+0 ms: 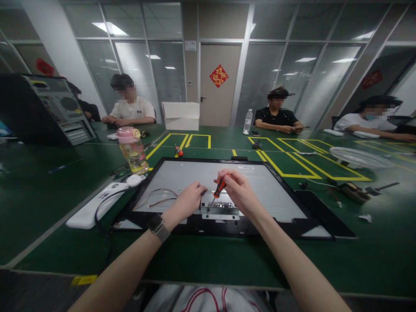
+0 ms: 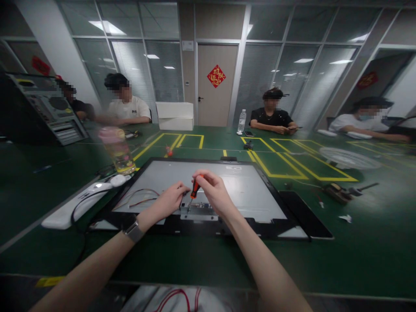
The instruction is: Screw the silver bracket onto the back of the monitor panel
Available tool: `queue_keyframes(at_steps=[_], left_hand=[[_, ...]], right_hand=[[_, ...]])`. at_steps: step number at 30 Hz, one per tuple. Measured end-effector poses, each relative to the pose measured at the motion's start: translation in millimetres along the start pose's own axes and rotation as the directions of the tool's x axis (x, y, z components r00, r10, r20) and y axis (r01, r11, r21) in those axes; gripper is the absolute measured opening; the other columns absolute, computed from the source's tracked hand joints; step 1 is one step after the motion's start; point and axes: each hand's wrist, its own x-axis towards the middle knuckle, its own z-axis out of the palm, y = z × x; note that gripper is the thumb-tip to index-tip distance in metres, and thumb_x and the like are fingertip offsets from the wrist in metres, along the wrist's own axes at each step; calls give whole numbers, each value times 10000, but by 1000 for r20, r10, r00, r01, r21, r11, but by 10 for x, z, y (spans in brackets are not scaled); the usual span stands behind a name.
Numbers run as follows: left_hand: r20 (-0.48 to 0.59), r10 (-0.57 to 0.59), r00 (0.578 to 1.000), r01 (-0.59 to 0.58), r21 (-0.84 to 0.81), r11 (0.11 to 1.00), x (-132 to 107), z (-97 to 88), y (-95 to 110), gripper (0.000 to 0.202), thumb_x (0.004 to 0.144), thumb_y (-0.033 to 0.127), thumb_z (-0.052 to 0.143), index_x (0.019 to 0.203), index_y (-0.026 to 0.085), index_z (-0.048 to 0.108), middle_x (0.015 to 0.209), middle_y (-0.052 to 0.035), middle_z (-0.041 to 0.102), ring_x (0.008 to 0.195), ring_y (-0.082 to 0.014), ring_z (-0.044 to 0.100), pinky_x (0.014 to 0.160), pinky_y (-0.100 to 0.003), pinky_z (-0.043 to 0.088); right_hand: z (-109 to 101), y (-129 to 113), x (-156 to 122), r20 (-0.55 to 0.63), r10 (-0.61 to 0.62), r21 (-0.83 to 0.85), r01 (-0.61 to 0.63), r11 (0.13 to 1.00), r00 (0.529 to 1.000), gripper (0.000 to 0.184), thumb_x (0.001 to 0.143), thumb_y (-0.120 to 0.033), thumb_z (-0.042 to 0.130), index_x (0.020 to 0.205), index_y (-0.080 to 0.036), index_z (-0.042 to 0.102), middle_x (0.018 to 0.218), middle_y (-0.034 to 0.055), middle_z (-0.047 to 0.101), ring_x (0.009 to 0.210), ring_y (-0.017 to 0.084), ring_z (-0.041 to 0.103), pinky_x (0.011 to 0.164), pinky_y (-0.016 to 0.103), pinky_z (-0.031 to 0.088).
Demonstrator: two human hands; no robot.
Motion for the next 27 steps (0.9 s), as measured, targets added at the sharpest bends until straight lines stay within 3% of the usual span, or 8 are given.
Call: queue_keyframes(at_steps=[5,12,19,27], left_hand=[[-14,18,1000,-18,-18,1000,-1,30,-26,363,913,89,367,1147,162,634,1035,-83,571,905,-182,590,878,-319,480],[1,11,1000,-11,-1,1000,-4,-18,14,372,904,79,360,1141,159,636,1027,-88,577,928,-192,591,891,-328,476],[4,3,1000,-3,7,1000,-5,-19,13,395,893,61,361,1163,168,628,1041,-86,574,923,-187,591,895,-319,472],[2,4,1000,-4,0,1000,-6,-7,0,363,910,81,366,1137,164,636,1003,-78,569,927,-188,588,890,-316,469]], right_hand=[[22,-43,-9,65,5,39,-7,999,998,211,873,-441,647,1001,-282,700,830,9,670,821,164,633,841,356,495],[24,-31,-3,-30,-2,-11,1,1000,1000,195,791,-448,733,868,-271,706,873,0,651,840,160,611,879,351,473],[21,-44,-6,-27,4,-39,-5,999,1000,264,836,-475,679,1016,-284,704,882,19,685,895,187,629,924,396,462],[-2,-14,-2,24,-3,15,3,1000,1000,166,814,-431,720,888,-282,721,872,-4,651,818,145,612,851,341,488]])
